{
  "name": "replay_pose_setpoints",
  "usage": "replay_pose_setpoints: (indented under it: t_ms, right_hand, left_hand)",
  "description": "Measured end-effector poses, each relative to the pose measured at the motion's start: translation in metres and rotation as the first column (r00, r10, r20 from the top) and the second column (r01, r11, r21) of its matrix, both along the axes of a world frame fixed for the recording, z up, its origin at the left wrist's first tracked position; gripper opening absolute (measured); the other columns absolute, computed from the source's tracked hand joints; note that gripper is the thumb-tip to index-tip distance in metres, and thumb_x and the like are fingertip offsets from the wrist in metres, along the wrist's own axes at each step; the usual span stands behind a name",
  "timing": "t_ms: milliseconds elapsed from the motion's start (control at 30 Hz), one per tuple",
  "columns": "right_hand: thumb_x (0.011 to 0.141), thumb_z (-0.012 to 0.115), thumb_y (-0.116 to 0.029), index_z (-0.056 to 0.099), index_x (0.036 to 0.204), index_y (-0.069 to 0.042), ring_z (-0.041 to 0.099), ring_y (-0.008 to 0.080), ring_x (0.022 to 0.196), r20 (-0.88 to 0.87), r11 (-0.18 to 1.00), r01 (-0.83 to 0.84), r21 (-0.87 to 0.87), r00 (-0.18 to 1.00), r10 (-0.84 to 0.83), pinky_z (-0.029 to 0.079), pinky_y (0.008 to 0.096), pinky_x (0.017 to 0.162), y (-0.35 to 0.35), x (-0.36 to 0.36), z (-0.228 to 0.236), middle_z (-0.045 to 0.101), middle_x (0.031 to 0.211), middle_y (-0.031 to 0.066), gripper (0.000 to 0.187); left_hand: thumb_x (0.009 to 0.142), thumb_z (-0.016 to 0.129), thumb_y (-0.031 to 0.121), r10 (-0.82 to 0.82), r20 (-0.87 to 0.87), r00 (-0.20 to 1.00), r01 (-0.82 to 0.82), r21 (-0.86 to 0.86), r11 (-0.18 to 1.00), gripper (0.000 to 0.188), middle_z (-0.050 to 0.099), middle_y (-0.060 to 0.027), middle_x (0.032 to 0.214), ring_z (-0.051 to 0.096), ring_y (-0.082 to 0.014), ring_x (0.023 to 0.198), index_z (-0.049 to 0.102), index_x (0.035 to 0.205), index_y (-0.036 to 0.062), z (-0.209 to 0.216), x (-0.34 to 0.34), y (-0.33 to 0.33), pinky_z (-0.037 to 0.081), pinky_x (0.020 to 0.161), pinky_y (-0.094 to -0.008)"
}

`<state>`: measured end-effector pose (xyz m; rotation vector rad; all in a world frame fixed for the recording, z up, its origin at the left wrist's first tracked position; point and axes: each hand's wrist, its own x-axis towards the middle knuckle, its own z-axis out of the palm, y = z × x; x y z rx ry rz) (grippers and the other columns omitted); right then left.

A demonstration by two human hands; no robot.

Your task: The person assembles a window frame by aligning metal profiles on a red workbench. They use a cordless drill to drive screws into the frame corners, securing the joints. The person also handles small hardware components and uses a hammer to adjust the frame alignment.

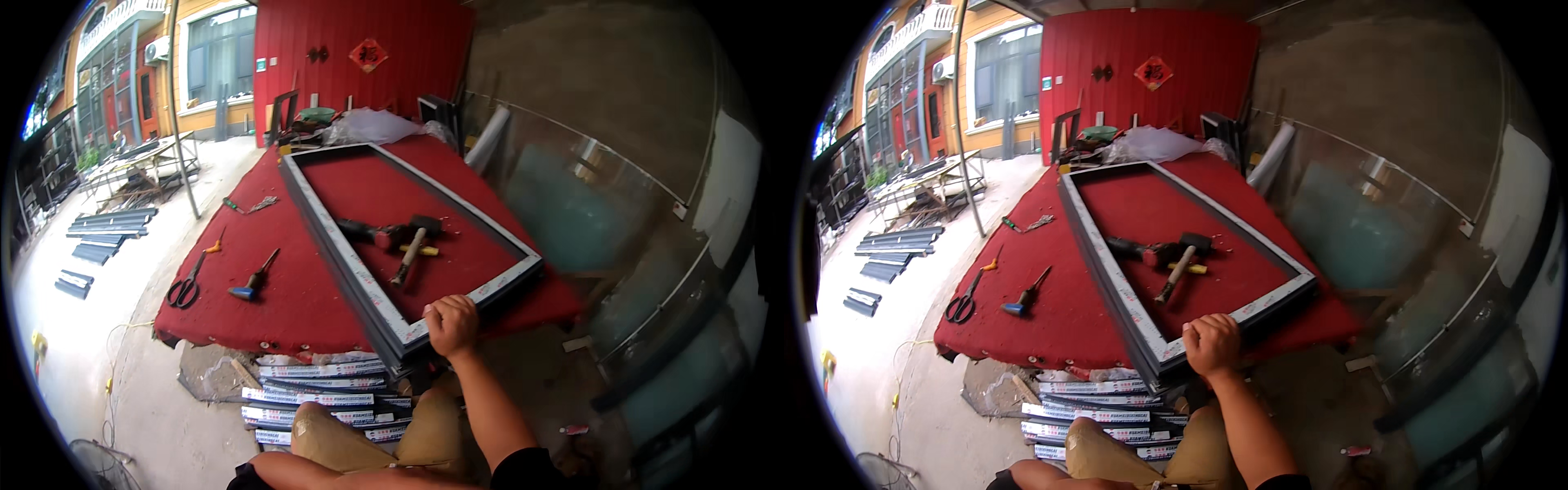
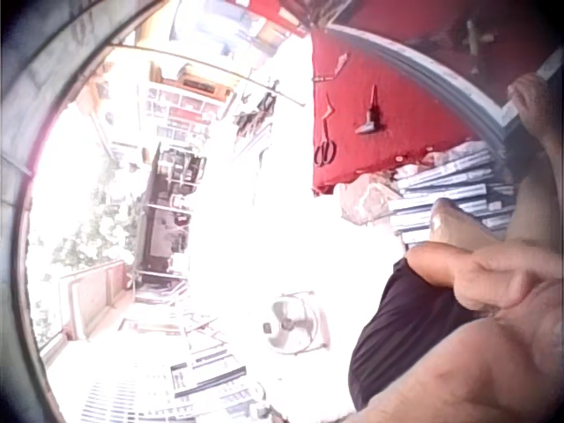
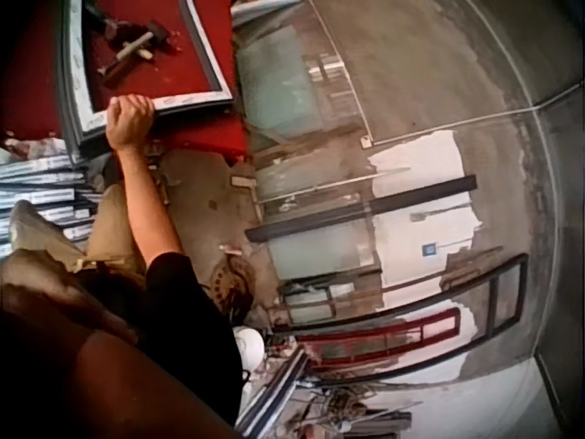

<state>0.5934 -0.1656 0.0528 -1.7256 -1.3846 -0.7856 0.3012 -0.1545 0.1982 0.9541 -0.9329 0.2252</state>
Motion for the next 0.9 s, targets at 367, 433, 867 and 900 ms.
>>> replay_pose_setpoints:
  t_ms: [367, 433, 867, 900]
  right_hand:
    - [0.095, 0.067, -0.021, 0.062, 0.068, -0.008, 0.065, 0.0381, 0.076, -0.004, 1.0, -0.008, -0.001, 1.0, 0.008, 0.048, 0.0517, 0.076, 0.005, 0.0, 0.004, 0.065, 0.072, 0.0126, 0.031]
    - [0.095, 0.067, -0.022, 0.063, 0.068, -0.007, 0.065, 0.0382, 0.076, 0.0, 0.999, 0.01, 0.035, 1.0, -0.01, 0.049, 0.0519, 0.077, 0.0, 0.001, 0.006, 0.065, 0.072, 0.013, 0.031]
    - [0.097, 0.068, -0.021, 0.067, 0.074, -0.005, 0.066, 0.0402, 0.081, 0.027, 0.993, -0.008, -0.118, 1.0, 0.011, 0.05, 0.0537, 0.08, 0.006, 0.008, 0.003, 0.069, 0.077, 0.0148, 0.028]
    - [0.097, 0.069, -0.022, 0.068, 0.075, -0.005, 0.067, 0.0398, 0.081, 0.018, 0.992, -0.007, -0.127, 1.0, 0.01, 0.05, 0.053, 0.081, 0.007, 0.01, 0.003, 0.069, 0.077, 0.0147, 0.027]
  left_hand:
    - [0.104, 0.074, 0.035, -0.15, 0.082, 0.985, 0.149, 0.007, 0.989, 0.048, 0.071, -0.0237, 0.122, 0.073, -0.0339, 0.112, 0.06, 0.127, -0.0037, -0.014, -0.02, -0.027, 0.058, 0.096, -0.042]
    - [0.104, 0.073, 0.033, -0.16, 0.097, 0.982, 0.159, 0.023, 0.987, 0.042, 0.073, -0.0231, 0.118, 0.074, -0.0337, 0.109, 0.064, 0.124, -0.0034, -0.015, -0.02, -0.035, 0.059, 0.094, -0.0422]
    - [0.102, 0.066, 0.002, 0.97, 0.202, 0.137, -0.841, 0.542, 0.006, 0.016, 0.084, -0.0143, 0.103, 0.082, -0.0224, 0.092, 0.078, 0.11, -0.0048, -0.03, -0.076, 0.095, 0.064, 0.086, -0.0348]
    - [0.103, 0.065, 0.001, 0.979, 0.204, -0.016, -0.812, 0.568, -0.132, 0.018, 0.084, -0.0135, 0.104, 0.081, -0.021, 0.093, 0.079, 0.112, -0.0037, -0.045, -0.074, 0.116, 0.063, 0.087, -0.0343]
